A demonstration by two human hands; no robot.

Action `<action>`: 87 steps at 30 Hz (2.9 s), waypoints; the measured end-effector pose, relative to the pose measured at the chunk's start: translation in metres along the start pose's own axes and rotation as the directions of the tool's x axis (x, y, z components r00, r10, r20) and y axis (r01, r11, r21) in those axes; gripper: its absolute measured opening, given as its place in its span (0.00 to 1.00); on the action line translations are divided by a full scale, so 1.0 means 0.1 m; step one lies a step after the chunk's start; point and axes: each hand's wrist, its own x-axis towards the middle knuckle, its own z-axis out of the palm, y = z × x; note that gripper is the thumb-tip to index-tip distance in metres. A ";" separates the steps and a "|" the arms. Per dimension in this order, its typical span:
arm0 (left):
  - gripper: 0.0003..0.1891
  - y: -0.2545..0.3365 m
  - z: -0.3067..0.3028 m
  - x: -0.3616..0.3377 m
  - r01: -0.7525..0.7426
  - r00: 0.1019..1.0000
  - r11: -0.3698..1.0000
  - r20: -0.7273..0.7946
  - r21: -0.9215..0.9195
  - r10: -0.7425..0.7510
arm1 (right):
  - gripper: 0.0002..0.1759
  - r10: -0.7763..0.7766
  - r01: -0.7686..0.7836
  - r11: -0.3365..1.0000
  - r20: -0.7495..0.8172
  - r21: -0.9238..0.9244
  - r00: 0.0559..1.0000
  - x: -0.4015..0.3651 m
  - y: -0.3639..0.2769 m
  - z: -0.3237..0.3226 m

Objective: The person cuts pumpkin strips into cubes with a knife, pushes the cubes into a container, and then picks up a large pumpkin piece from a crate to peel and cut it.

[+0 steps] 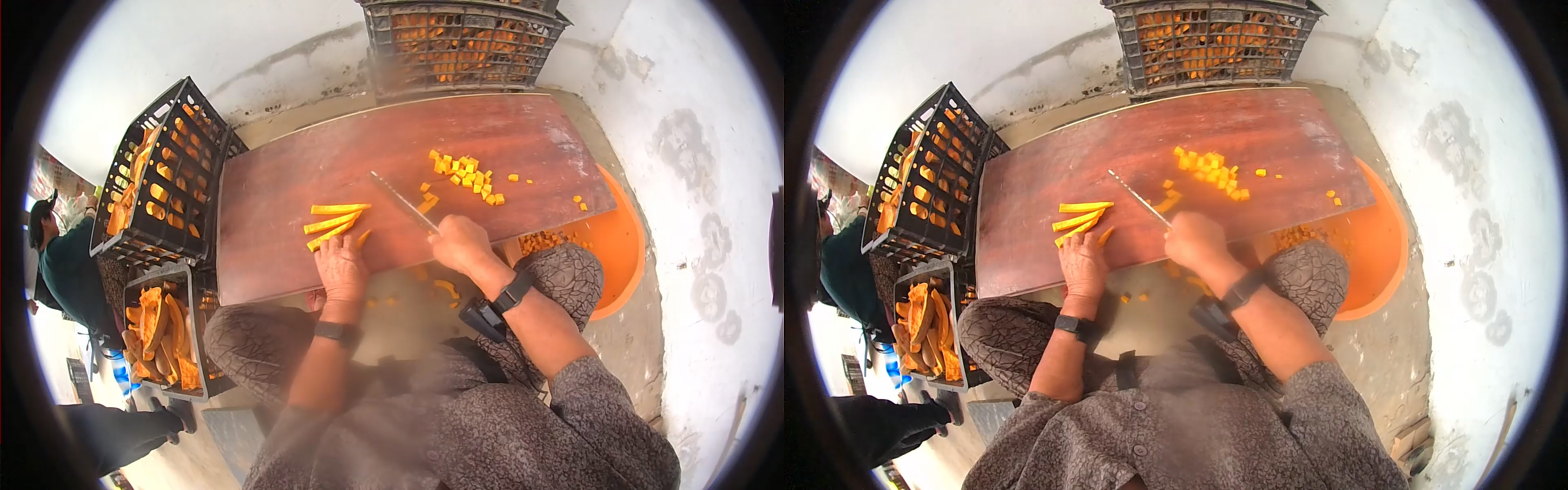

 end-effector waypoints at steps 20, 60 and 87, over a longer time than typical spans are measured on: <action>0.21 0.55 0.18 0.11 -0.218 0.975 0.879 -0.059 -0.424 0.213 | 0.21 0.063 -0.057 0.995 -0.071 0.085 0.996 -0.08 0.12 -0.09; 0.17 0.55 0.19 0.24 -0.207 0.976 0.792 -0.062 -0.575 0.209 | 0.16 0.109 -0.112 0.993 0.056 0.040 0.992 0.26 -0.01 0.03; 0.12 0.58 0.31 0.28 -0.163 0.986 0.787 -0.076 -0.596 0.147 | 0.17 -0.025 0.024 0.996 -0.003 -0.091 1.000 -0.14 0.03 -0.17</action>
